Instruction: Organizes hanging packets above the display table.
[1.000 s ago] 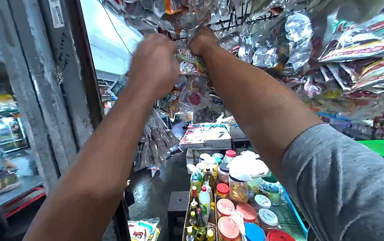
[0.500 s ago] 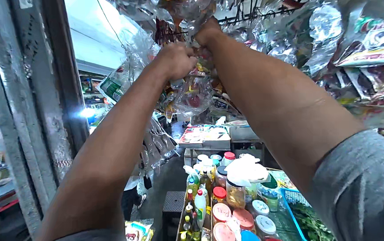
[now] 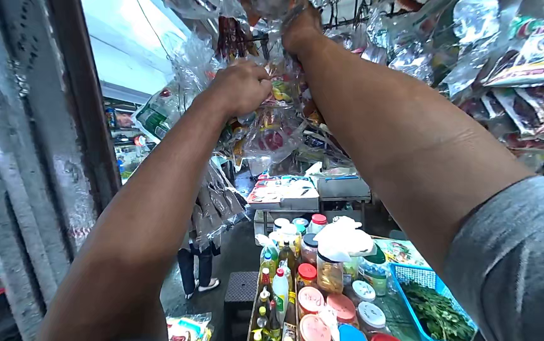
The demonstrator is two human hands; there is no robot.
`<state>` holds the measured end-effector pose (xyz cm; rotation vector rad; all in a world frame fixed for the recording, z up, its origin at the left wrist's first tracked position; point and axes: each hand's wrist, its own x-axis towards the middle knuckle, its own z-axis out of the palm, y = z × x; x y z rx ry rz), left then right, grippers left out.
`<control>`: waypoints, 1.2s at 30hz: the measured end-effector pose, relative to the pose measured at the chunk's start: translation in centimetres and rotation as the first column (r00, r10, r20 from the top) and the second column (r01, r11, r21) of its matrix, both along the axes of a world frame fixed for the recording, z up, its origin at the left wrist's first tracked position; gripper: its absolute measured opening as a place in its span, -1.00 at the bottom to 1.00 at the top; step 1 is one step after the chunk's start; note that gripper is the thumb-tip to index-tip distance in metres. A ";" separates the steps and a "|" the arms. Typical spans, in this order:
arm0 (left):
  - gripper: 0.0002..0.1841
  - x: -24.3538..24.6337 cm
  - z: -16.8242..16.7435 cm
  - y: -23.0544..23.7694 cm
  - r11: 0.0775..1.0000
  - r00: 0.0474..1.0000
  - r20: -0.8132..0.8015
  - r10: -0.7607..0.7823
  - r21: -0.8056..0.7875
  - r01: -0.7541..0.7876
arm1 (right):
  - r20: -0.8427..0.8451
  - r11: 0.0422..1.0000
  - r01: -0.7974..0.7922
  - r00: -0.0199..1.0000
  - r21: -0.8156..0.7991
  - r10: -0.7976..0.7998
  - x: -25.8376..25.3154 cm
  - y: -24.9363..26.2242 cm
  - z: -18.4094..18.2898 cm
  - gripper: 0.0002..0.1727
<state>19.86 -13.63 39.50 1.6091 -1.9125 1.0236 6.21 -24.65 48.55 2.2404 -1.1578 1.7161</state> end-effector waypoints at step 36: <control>-0.49 0.1 -0.5 0.4 0.999 1.000 -0.015 -0.020 0.036 0.020 | 0.080 0.969 -0.239 0.967 -0.067 0.244 1.2 -2.5 0.0 -0.54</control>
